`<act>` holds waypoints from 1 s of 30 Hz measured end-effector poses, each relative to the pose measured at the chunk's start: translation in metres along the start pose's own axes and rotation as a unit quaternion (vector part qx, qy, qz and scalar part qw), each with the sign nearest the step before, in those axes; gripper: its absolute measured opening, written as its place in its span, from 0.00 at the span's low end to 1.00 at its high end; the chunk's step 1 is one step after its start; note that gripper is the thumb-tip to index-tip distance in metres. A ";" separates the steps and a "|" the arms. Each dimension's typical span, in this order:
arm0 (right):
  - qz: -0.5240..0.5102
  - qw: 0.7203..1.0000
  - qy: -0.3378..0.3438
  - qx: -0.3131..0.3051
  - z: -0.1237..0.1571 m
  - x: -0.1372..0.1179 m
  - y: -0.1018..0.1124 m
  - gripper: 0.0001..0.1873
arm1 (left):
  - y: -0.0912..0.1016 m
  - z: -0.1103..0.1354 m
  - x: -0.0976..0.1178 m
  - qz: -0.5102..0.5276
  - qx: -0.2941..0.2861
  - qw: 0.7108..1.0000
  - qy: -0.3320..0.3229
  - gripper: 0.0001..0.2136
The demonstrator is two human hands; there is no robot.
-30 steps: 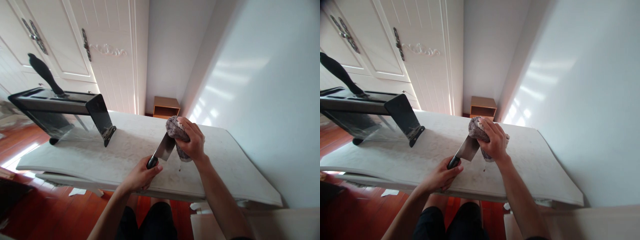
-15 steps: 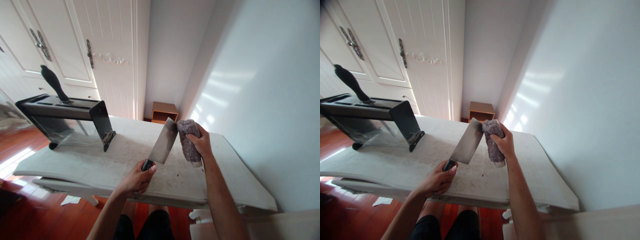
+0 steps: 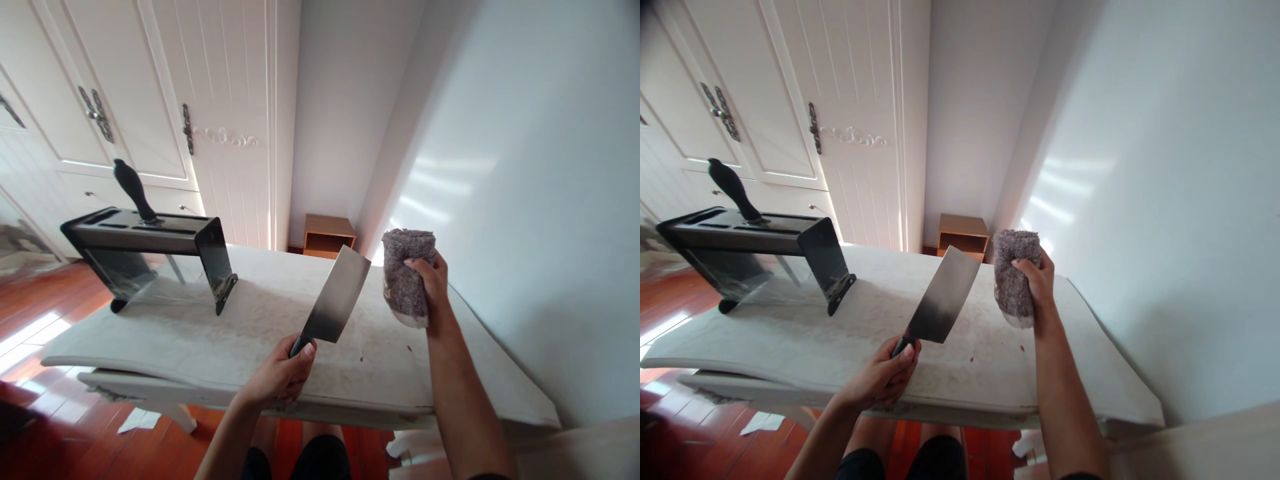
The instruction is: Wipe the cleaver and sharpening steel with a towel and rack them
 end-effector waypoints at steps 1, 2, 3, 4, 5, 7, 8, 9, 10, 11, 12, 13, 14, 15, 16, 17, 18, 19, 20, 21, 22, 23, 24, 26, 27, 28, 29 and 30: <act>0.019 0.999 0.001 -0.032 -0.004 -0.010 -0.006 0.13 | 0.000 0.000 0.000 -0.003 0.000 1.000 0.000 0.25; 0.045 0.996 -0.001 -0.075 -0.007 -0.020 -0.016 0.12 | 0.000 0.000 -0.001 -0.006 -0.002 1.000 0.000 0.25; 0.074 0.990 -0.002 -0.119 -0.009 -0.030 -0.029 0.12 | -0.001 -0.001 -0.001 -0.010 -0.004 1.000 0.000 0.25; 0.104 0.981 -0.005 -0.165 -0.008 -0.039 -0.043 0.13 | -0.002 -0.001 -0.001 -0.014 -0.006 1.000 0.001 0.25; 0.135 0.968 -0.008 -0.211 -0.007 -0.045 -0.058 0.14 | -0.003 -0.001 -0.001 -0.017 -0.010 1.000 0.002 0.25; 0.189 0.939 -0.013 -0.287 -0.002 -0.054 -0.085 0.18 | -0.003 0.000 0.000 -0.020 -0.013 1.000 0.004 0.26; 0.213 0.925 -0.015 -0.314 0.000 -0.056 -0.096 0.20 | -0.004 0.000 0.001 -0.018 -0.015 1.000 0.008 0.26; 0.230 0.913 -0.019 -0.336 0.000 -0.056 -0.105 0.21 | -0.004 0.000 0.000 -0.013 -0.018 1.000 0.013 0.26; 0.240 0.904 -0.027 -0.352 -0.001 -0.056 -0.111 0.21 | -0.005 0.001 0.000 -0.008 -0.025 0.999 0.018 0.26; 0.244 0.898 -0.039 -0.364 -0.002 -0.055 -0.115 0.20 | -0.005 0.001 -0.001 -0.002 -0.032 0.999 0.023 0.25; 0.245 0.893 -0.058 -0.374 -0.004 -0.053 -0.116 0.19 | -0.006 0.002 -0.002 0.002 -0.042 0.999 0.025 0.25; 0.244 0.886 -0.081 -0.385 -0.005 -0.050 -0.116 0.18 | -0.007 0.002 -0.002 0.006 -0.052 0.998 0.024 0.24; 0.243 0.880 -0.109 -0.393 -0.005 -0.045 -0.115 0.17 | -0.008 0.002 -0.001 0.009 -0.061 0.998 0.021 0.24; 0.242 0.874 -0.138 -0.398 -0.005 -0.040 -0.112 0.16 | -0.009 0.002 -0.001 0.011 -0.068 0.997 0.017 0.23; 0.238 0.871 -0.164 -0.398 -0.004 -0.035 -0.107 0.16 | -0.010 0.002 0.000 0.013 -0.072 0.997 0.012 0.23; 0.228 0.870 -0.186 -0.395 -0.003 -0.030 -0.103 0.16 | -0.010 0.002 0.001 0.013 -0.075 0.997 0.009 0.23; 0.214 0.874 -0.205 -0.386 -0.001 -0.026 -0.097 0.16 | -0.010 0.002 0.001 0.012 -0.075 0.997 0.006 0.23; 0.195 0.881 -0.218 -0.373 0.000 -0.022 -0.092 0.16 | -0.011 0.003 0.002 0.011 -0.075 0.997 0.006 0.22; 0.176 0.888 -0.230 -0.357 0.001 -0.018 -0.085 0.16 | -0.011 0.003 0.003 0.010 -0.074 0.997 0.005 0.22; 0.158 0.895 -0.240 -0.341 0.002 -0.014 -0.079 0.16 | -0.012 0.003 0.004 0.010 -0.074 0.997 0.006 0.23; 0.143 0.899 -0.250 -0.329 0.003 -0.009 -0.073 0.16 | -0.012 0.003 0.005 0.011 -0.074 0.997 0.006 0.23; 0.132 0.902 -0.258 -0.319 0.005 -0.004 -0.068 0.16 | -0.013 0.003 0.005 0.011 -0.075 0.997 0.007 0.23; 0.122 0.905 -0.265 -0.309 0.006 0.000 -0.063 0.17 | -0.014 0.003 0.006 0.011 -0.077 0.997 0.006 0.22; 0.106 0.908 -0.275 -0.298 0.008 0.006 -0.055 0.17 | -0.014 0.003 0.006 0.010 -0.080 0.997 0.006 0.22; 0.098 0.909 -0.277 -0.296 0.009 0.008 -0.052 0.17 | -0.014 0.003 0.006 0.009 -0.080 0.997 0.005 0.22; 0.092 0.910 -0.277 -0.295 0.009 0.010 -0.049 0.17 | -0.013 0.003 0.006 0.008 -0.079 0.997 0.005 0.22; 0.088 0.911 -0.276 -0.294 0.009 0.011 -0.047 0.16 | -0.013 0.003 0.006 0.007 -0.079 0.997 0.006 0.21; 0.088 0.910 -0.276 -0.295 0.009 0.013 -0.045 0.16 | -0.012 0.003 0.005 0.005 -0.079 0.997 0.007 0.21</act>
Point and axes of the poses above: each hand's wrist, its own z-axis away from the middle knuckle, its own y-axis out of the back of the hand, x = y × z, the point moved 10 cm from there along -z, towards the middle knuckle, and after that the axes turned 9 degrees about -y, right-handed, at the moved point
